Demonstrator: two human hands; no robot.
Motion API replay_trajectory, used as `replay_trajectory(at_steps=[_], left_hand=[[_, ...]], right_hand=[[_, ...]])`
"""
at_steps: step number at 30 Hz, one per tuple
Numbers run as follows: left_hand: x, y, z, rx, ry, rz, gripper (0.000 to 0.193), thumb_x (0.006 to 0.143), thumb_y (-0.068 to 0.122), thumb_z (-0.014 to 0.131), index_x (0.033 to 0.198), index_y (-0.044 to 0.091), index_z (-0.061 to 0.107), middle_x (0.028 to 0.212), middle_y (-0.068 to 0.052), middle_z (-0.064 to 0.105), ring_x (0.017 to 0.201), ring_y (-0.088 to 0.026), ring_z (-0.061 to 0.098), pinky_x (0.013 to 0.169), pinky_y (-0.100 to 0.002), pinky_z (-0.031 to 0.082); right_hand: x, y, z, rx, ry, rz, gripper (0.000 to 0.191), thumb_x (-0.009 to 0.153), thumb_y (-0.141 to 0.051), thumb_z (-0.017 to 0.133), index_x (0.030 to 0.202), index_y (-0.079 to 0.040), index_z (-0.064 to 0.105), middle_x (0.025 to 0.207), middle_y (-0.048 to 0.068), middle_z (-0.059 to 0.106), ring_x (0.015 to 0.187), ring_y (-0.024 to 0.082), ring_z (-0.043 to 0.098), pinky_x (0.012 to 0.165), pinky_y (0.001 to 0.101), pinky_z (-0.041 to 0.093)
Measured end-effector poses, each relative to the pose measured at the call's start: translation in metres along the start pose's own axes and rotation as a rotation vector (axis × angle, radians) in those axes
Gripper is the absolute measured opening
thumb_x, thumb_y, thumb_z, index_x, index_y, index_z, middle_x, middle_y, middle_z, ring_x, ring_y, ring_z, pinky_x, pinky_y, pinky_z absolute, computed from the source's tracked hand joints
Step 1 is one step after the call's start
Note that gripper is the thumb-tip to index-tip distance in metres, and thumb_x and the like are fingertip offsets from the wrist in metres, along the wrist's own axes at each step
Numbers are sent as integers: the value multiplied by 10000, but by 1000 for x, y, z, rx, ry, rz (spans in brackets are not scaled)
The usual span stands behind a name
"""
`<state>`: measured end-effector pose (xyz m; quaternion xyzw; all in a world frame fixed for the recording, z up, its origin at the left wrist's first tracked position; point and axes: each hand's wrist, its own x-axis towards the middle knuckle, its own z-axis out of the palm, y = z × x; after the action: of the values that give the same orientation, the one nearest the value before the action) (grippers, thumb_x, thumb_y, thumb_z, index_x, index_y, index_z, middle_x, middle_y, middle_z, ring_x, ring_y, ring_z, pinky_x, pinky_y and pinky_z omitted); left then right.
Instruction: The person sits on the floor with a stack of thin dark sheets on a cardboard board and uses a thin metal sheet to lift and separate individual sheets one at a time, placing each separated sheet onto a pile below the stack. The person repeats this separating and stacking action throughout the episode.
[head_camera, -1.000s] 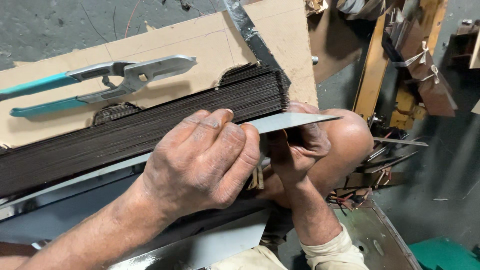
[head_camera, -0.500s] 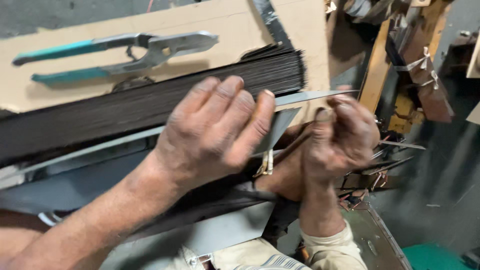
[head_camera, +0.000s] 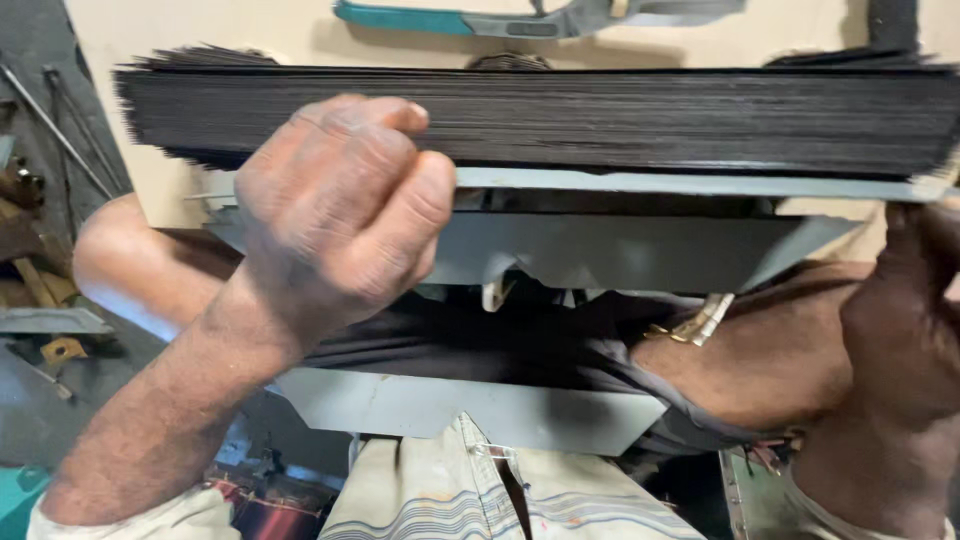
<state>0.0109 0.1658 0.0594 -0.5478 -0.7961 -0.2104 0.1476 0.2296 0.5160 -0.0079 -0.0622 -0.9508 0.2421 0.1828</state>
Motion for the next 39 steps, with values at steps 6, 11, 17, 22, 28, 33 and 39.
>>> replay_trajectory(at_steps=[6,11,17,22,28,33,39], left_hand=[[6,-4,-1,51,37,-5,169,804,-34,724,949,10,649,877,-94,575,942,-286,673,829,-419,581],[10,-3,9,54,75,-22,168,753,2,724,899,16,644,829,-79,565,892,-274,670,776,-430,572],[3,-5,12,64,65,-25,127,784,-14,682,889,11,616,823,-82,548,935,-274,692,876,-434,621],[1,-7,18,81,112,-8,113,748,5,665,838,27,599,790,-84,571,880,-270,694,818,-432,618],[-11,-6,21,77,119,10,68,855,-23,633,865,35,599,830,-82,592,953,-273,712,904,-442,624],[-23,-6,30,117,151,35,94,898,-39,578,871,51,567,868,-86,619,1019,-291,737,973,-453,632],[-29,-7,41,177,197,38,110,893,-35,572,895,75,568,869,-66,621,1022,-274,740,974,-434,639]], right_hand=[[3,-5,7,29,15,-119,162,1060,169,667,1183,74,621,1053,204,647,925,280,630,838,327,513],[16,-14,11,19,6,-137,167,1042,162,675,1172,73,619,1052,200,640,925,280,627,854,335,519],[16,-17,15,15,16,-149,175,1020,153,684,1160,71,616,1051,196,632,925,281,623,873,345,526],[17,-20,15,2,15,-158,186,1003,147,691,1159,74,624,1065,195,630,932,281,627,885,353,538],[20,-25,13,-50,33,-188,202,983,146,692,1163,57,662,1103,180,612,975,279,621,880,356,544],[21,-25,13,-111,58,-210,219,967,145,691,1158,37,690,1125,163,589,1011,276,609,876,357,542],[23,-27,12,-147,52,-217,239,950,122,687,1157,3,705,1108,130,560,1026,266,584,879,359,520]])
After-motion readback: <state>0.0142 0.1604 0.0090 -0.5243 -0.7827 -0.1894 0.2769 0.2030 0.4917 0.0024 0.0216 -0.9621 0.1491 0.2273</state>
